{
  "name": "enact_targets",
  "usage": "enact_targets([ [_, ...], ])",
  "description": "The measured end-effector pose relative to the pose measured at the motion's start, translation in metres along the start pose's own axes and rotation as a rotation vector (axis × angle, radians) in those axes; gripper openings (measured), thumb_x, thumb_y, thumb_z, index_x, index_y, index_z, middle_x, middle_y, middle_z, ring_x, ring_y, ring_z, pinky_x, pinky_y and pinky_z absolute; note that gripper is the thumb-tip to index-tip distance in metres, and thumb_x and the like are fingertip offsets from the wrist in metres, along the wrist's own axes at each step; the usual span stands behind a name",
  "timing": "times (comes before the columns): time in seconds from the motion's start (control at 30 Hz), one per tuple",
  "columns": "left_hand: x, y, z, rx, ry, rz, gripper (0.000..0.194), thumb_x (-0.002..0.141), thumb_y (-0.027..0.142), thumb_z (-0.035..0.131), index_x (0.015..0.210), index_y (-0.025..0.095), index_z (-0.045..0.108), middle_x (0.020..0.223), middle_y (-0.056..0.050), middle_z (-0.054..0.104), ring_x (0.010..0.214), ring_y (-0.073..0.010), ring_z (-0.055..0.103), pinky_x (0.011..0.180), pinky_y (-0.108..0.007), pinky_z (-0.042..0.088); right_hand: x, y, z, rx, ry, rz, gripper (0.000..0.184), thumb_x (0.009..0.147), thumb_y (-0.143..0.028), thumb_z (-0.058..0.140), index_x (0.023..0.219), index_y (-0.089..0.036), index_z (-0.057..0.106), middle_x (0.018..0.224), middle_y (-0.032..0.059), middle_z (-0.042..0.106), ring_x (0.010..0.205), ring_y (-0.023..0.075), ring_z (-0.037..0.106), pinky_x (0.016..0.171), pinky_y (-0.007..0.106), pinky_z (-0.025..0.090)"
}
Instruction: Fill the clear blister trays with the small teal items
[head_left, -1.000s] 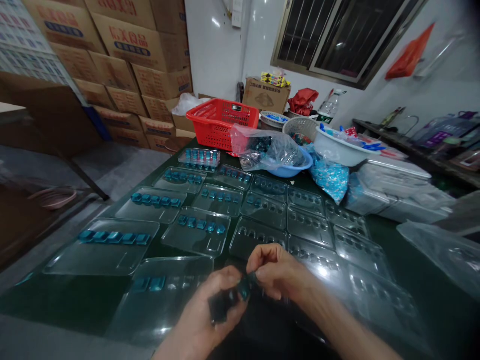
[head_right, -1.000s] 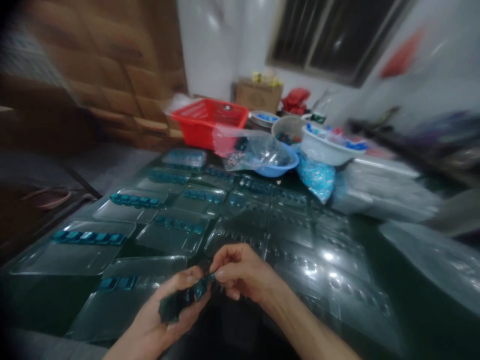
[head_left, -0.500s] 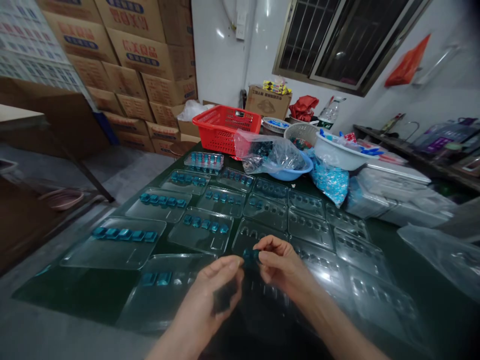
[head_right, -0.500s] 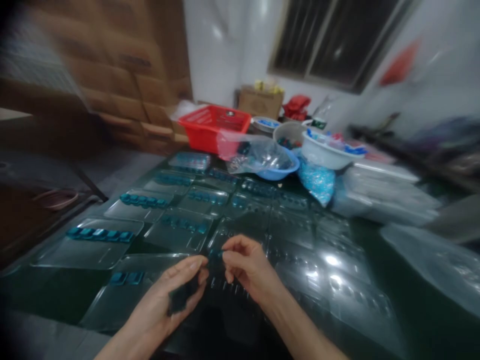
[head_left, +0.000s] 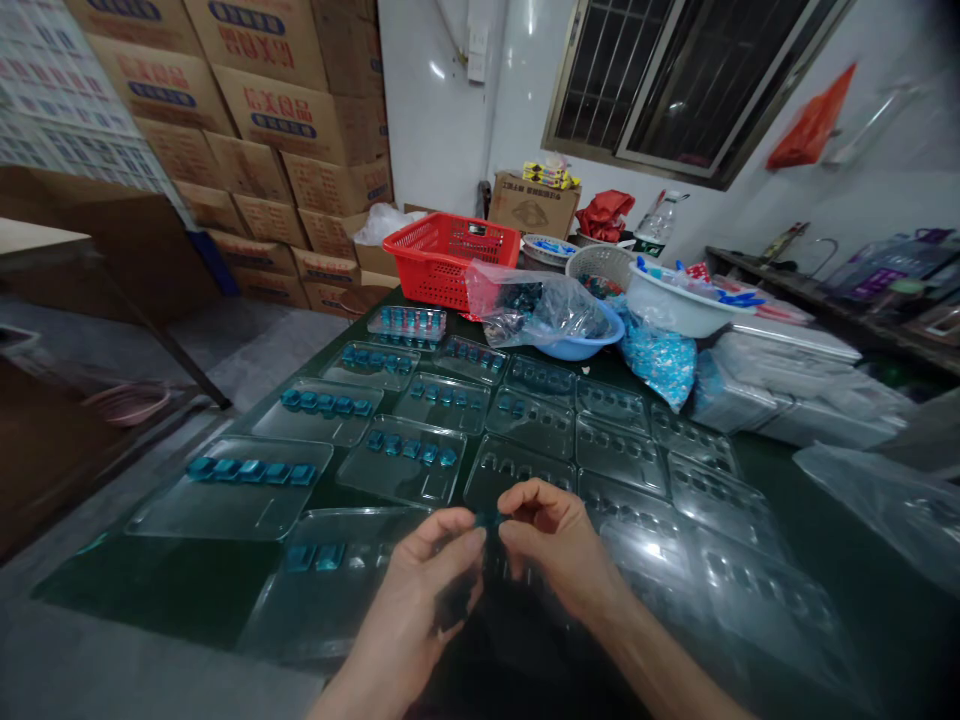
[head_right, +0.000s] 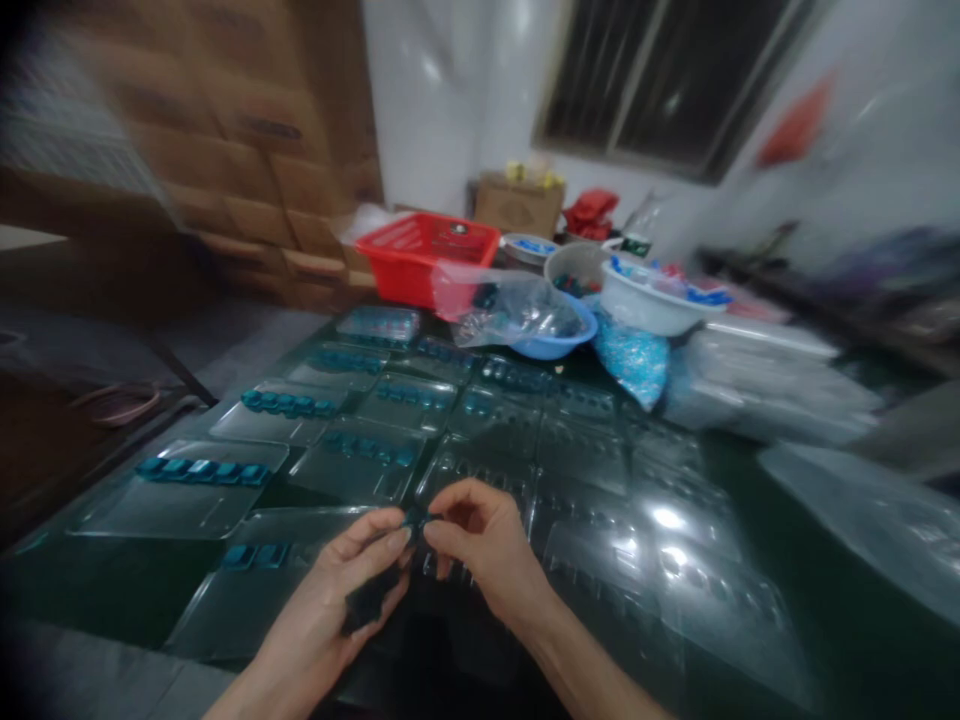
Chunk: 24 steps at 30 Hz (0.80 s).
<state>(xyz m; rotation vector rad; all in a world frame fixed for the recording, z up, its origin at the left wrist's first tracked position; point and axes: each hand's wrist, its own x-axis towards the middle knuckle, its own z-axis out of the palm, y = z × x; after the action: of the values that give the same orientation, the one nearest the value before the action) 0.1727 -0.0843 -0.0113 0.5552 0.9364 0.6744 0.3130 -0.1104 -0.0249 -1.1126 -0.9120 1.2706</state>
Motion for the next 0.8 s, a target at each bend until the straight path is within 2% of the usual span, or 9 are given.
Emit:
enact_targets([
  [0.1, -0.001, 0.001, 0.005, -0.006, 0.055, 0.016, 0.022, 0.062, 0.024, 0.066, 0.078, 0.022, 0.050, 0.053, 0.004, 0.056, 0.046, -0.0067, 0.050, 0.044, -0.015, 0.035, -0.002, -0.001, 0.002, -0.036, 0.009, -0.018, 0.015, 0.067, -0.019, 0.064, 0.079, -0.017, 0.057, 0.056, -0.0057, 0.049, 0.042, 0.0057, 0.048, 0.042, 0.018, 0.040],
  [0.27, 0.002, -0.004, 0.000, 0.027, 0.034, 0.064, 0.021, 0.063, 0.026, 0.065, 0.078, 0.022, 0.051, 0.056, 0.004, 0.057, 0.049, -0.0083, 0.053, 0.047, -0.018, 0.039, -0.003, 0.000, 0.004, -0.078, 0.036, -0.048, 0.018, 0.069, -0.019, 0.062, 0.086, -0.018, 0.058, 0.058, -0.0060, 0.047, 0.044, 0.0060, 0.049, 0.044, 0.019, 0.040],
  [0.47, 0.008, -0.012, -0.008, 0.140, 0.044, 0.232, 0.025, 0.064, 0.024, 0.064, 0.087, 0.021, 0.055, 0.064, 0.002, 0.058, 0.055, -0.0095, 0.053, 0.053, -0.021, 0.040, -0.005, 0.001, 0.007, -0.113, 0.031, -0.133, 0.012, 0.071, -0.019, 0.060, 0.082, -0.019, 0.058, 0.080, -0.0017, 0.051, 0.049, 0.0055, 0.050, 0.047, 0.021, 0.043],
  [0.63, 0.008, -0.012, -0.010, 0.235, -0.036, 0.206, 0.016, 0.067, 0.027, 0.062, 0.080, 0.018, 0.058, 0.059, 0.000, 0.059, 0.051, -0.0088, 0.048, 0.047, -0.019, 0.035, -0.006, 0.001, 0.004, -0.146, 0.026, -0.151, 0.012, 0.071, -0.019, 0.059, 0.083, -0.019, 0.057, 0.082, -0.0013, 0.050, 0.049, 0.0052, 0.050, 0.047, 0.021, 0.043],
  [0.8, 0.008, -0.008, -0.012, 0.177, -0.062, 0.161, 0.010, 0.068, 0.027, 0.061, 0.071, 0.017, 0.060, 0.054, 0.002, 0.055, 0.050, -0.0081, 0.048, 0.048, -0.019, 0.035, -0.011, -0.003, 0.007, -0.155, 0.006, -0.178, 0.014, 0.069, -0.019, 0.061, 0.084, -0.019, 0.060, 0.081, -0.0004, 0.050, 0.054, 0.0068, 0.050, 0.046, 0.020, 0.044],
])
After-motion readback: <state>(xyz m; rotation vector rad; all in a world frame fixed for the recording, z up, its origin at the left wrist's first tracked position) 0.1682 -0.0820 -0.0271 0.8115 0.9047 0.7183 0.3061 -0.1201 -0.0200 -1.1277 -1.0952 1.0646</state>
